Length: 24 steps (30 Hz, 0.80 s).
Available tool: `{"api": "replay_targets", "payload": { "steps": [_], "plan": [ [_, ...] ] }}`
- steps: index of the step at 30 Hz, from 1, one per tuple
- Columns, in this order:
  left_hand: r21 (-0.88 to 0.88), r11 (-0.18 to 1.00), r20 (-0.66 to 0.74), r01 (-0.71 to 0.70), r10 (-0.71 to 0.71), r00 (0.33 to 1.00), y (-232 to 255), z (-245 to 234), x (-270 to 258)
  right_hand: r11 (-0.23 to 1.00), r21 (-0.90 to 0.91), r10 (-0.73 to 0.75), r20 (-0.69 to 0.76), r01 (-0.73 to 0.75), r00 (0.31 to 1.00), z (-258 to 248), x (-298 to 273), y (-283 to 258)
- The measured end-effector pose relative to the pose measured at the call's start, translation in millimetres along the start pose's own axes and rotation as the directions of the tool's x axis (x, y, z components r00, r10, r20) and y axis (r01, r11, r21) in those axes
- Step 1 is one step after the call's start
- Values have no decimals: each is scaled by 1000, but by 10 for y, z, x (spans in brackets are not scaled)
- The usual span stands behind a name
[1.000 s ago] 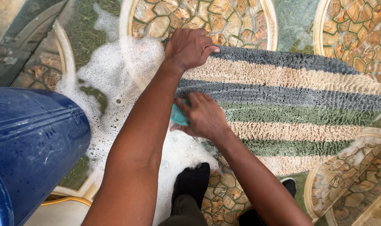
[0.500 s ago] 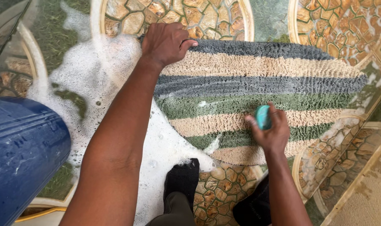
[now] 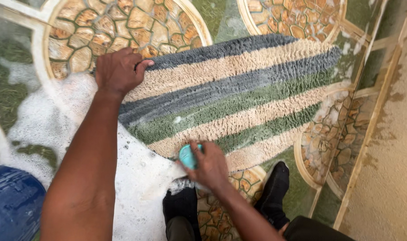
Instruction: The person scrubs a small striped rug on a tiled floor using a small blue brush and soapy water.
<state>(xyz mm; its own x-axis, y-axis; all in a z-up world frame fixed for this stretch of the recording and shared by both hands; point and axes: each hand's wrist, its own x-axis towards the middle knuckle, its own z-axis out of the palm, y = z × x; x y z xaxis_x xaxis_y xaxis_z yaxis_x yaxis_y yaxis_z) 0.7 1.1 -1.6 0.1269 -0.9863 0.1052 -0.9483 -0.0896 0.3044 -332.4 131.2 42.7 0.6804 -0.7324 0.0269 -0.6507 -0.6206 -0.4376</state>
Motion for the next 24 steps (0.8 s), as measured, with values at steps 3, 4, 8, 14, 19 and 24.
{"api": "replay_targets", "payload": {
  "steps": [3, 4, 8, 14, 19, 24],
  "plan": [
    [40, 999, 7, -24, 24, 1000, -21, 26, -16, 938, -154, 317, 20, -310, 948, -349, -29, 650],
    [40, 999, -13, -34, 35, 999, -27, 31, 22, 828, -30, 560, 7, -560, 828, -493, 6, 850],
    [29, 999, -10, -36, 36, 999, -35, 42, -8, 701, -121, 683, -171, -703, 711, -742, 145, 1206],
    [33, 997, -8, -71, 71, 997, -62, -34, 27, 991, -89, 115, 122, -104, 986, 55, -10, -37],
    [-60, 997, -64, -55, 51, 997, -7, -81, -38, 999, -4, -40, 183, 41, 982, -11, 16, -68],
    [-26, 996, -113, -88, 84, 990, 53, -137, 6, 788, -130, 614, 85, -602, 785, -786, -91, 1342]
  ]
}}
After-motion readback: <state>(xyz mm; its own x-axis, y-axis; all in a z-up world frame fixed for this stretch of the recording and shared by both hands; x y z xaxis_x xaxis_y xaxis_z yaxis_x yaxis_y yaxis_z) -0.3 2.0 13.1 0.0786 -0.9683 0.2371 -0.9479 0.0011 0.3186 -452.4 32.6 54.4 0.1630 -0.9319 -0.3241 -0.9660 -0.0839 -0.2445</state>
